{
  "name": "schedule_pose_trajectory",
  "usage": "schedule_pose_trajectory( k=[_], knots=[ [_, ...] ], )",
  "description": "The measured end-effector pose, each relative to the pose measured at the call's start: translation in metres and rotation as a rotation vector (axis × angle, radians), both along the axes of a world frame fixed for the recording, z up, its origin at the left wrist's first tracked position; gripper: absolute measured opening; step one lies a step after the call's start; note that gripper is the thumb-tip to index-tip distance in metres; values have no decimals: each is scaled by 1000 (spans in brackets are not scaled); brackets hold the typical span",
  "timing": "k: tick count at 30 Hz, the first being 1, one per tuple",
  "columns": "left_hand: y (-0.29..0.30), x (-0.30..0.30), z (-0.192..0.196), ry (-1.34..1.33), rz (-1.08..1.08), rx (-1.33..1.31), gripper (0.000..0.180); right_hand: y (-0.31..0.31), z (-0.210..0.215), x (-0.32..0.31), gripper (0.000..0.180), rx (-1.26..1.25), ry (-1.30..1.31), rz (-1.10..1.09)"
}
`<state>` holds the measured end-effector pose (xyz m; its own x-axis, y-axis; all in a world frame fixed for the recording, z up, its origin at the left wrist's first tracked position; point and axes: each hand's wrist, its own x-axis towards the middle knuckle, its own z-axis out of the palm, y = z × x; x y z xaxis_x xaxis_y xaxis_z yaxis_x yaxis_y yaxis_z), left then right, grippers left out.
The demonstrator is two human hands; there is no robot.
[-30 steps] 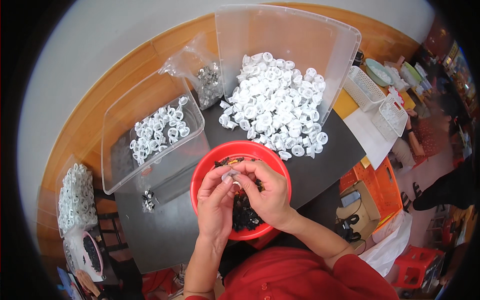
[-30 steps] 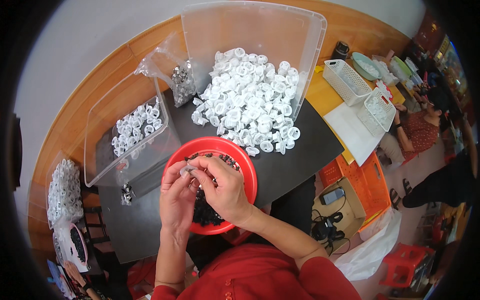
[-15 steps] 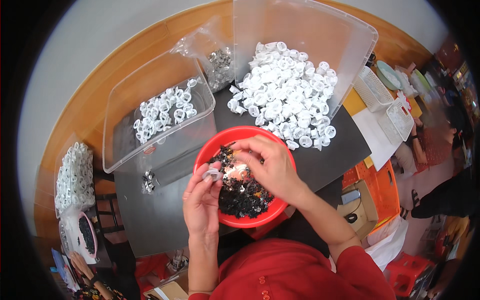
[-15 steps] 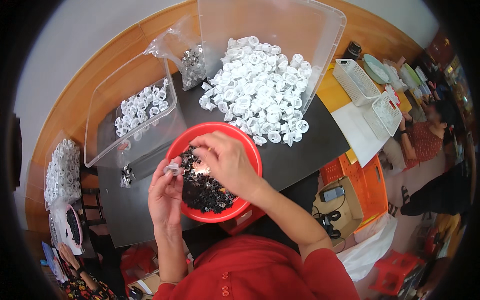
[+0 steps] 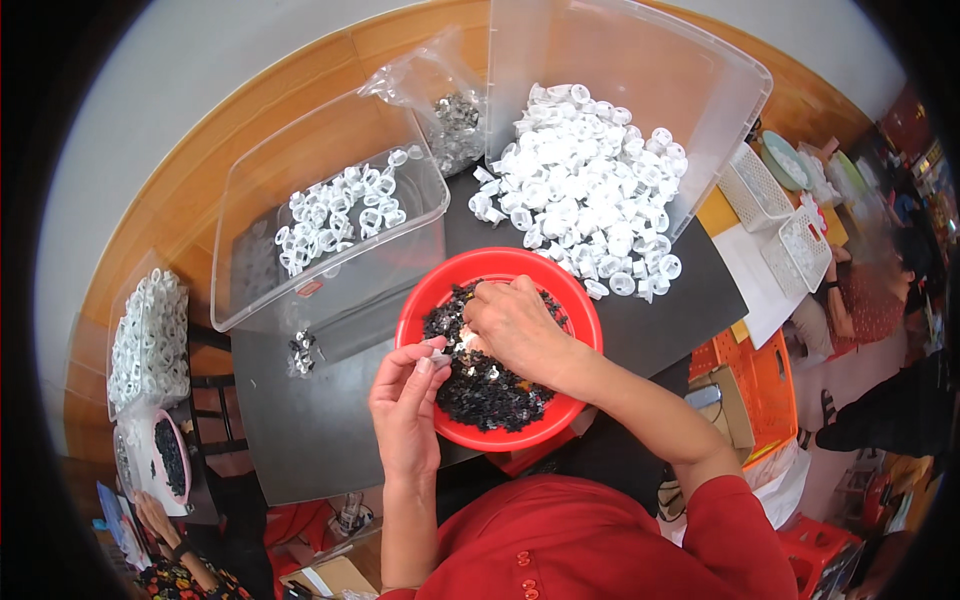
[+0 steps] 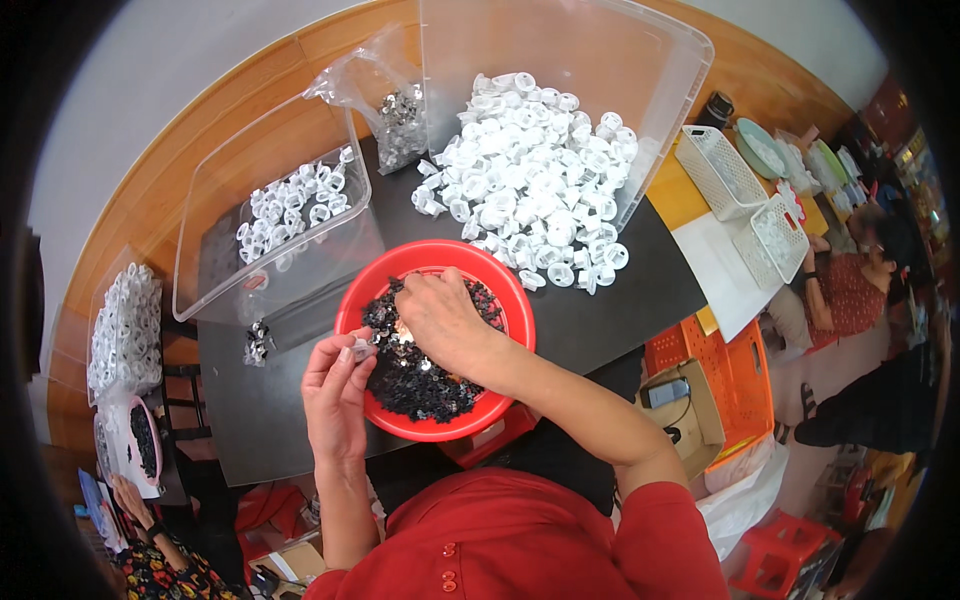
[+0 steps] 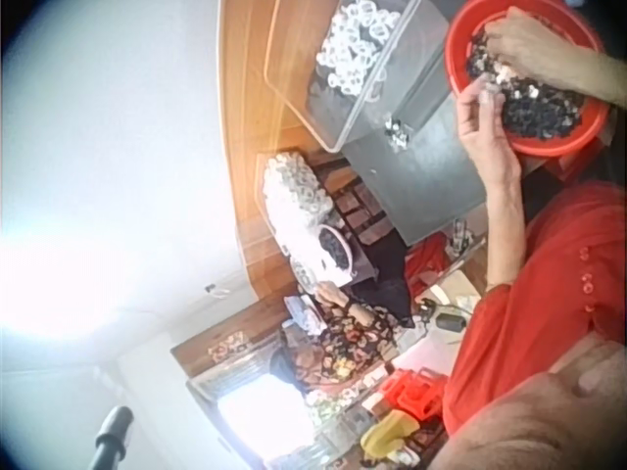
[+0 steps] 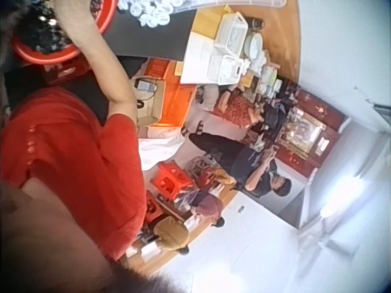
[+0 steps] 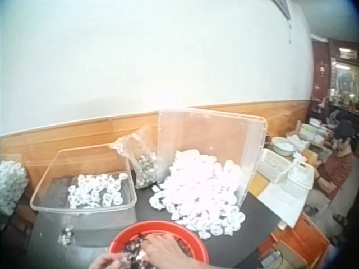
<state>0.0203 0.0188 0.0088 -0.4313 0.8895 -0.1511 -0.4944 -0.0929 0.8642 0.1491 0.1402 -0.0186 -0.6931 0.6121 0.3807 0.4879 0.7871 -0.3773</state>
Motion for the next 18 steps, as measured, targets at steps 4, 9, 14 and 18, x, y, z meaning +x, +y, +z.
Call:
schedule_pose_trajectory(
  k=[4, 9, 14, 18],
  knots=[
    [0, -2, -5, -12, -45, 13, 20, -2, 17, 9, 5, -197, 316, 123],
    [0, 2, 0, -11, -183, -32, 18, -7, 35, 23, 8, -515, 539, 401],
    [2, 5, -4, -179, -288, -22, 14, -9, 32, 31, 13, -528, 599, 431],
    [2, 6, -5, -263, -281, -25, 11, -13, 36, 32, 15, -401, 530, 337]
  ],
)
